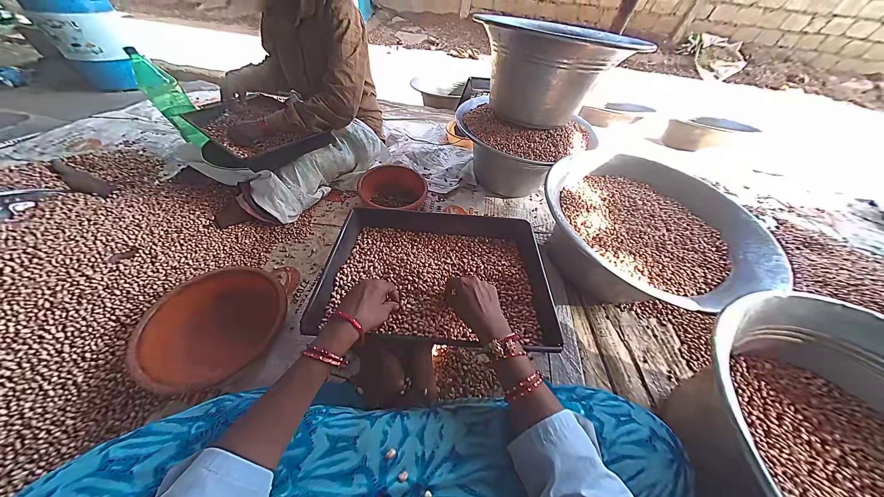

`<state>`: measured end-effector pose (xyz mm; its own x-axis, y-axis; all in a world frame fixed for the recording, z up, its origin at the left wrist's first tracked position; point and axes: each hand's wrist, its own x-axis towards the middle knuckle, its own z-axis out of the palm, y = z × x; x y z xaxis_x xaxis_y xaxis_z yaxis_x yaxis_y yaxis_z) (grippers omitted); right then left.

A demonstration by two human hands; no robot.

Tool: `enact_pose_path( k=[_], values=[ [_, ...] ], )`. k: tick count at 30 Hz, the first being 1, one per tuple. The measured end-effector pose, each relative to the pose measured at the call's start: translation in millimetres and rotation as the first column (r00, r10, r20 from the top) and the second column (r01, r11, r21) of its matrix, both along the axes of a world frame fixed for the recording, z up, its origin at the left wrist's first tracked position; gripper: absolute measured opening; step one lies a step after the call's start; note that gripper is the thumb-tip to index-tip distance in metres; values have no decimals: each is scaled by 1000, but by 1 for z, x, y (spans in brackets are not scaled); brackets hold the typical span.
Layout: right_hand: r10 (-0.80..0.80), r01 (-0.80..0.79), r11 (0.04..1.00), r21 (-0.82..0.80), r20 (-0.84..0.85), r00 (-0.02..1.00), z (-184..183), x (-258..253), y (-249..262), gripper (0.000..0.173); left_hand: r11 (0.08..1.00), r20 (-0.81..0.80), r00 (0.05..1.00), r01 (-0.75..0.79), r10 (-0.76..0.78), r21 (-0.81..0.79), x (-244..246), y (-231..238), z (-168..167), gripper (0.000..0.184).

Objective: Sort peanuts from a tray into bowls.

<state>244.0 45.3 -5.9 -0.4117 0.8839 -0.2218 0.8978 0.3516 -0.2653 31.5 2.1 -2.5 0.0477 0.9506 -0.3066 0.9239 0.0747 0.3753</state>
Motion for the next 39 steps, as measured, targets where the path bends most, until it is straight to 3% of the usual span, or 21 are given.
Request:
enact_pose_path(
  k=[4,7,8,11,16,20,22,23,24,25,26,27,28,29,31,32,35,39],
  values=[
    [-41,40,999,-14,-58,997,1,7,3,26,965,362,920,-215,150,148,-17,5,3,30],
    [-56,54,998,-16,-158,986,9,17,4,28,951,640,745,-300,186,73,-7,10,3,21],
    [-67,66,998,-10,-172,983,14,22,5,28,962,624,765,-263,163,72,-1,12,4,22],
    [-121,126,992,20,-167,978,27,39,8,27,982,338,938,-129,76,139,17,21,7,28],
    [-164,169,985,27,-132,978,38,63,10,26,988,61,997,-46,38,147,42,30,0,34],
    [-139,138,990,-23,-72,988,36,70,13,24,990,58,998,-4,-4,139,44,28,1,30],
    [-105,104,993,-60,-15,994,33,71,14,24,986,196,976,68,-97,151,36,19,9,25],
    [-83,84,994,-76,9,996,31,71,14,24,980,340,923,133,-178,150,28,10,14,20],
    [-57,59,995,-86,24,998,28,70,15,24,966,531,807,229,-258,120,19,1,19,12],
    [-29,31,996,-86,30,999,25,69,15,23,931,713,633,358,-301,75,11,-6,23,9],
    [-2,4,997,-75,27,1000,22,66,15,23,871,820,474,488,-320,58,3,-10,27,12],
    [19,-18,998,-61,16,1000,18,61,15,23,831,846,402,549,-350,83,-4,-12,30,13],
    [31,-32,999,-43,-4,999,16,55,13,24,850,817,435,512,-378,120,-9,-15,34,14],
    [42,-43,999,-20,-35,999,15,48,12,25,907,736,568,395,-368,148,-11,-17,40,12],
    [65,-62,998,28,-107,992,11,33,8,25,972,407,886,166,-222,167,-11,-14,47,14],
    [71,-64,996,53,-145,987,9,27,5,26,985,229,966,87,-120,149,-13,-9,47,19],
    [108,-75,987,142,-238,965,0,9,-2,28,998,-65,996,-53,56,43,-24,1,37,25],
    [155,-135,984,113,-196,968,-5,-6,-6,32,986,-132,978,-157,163,53,-27,5,32,30]
  ],
)
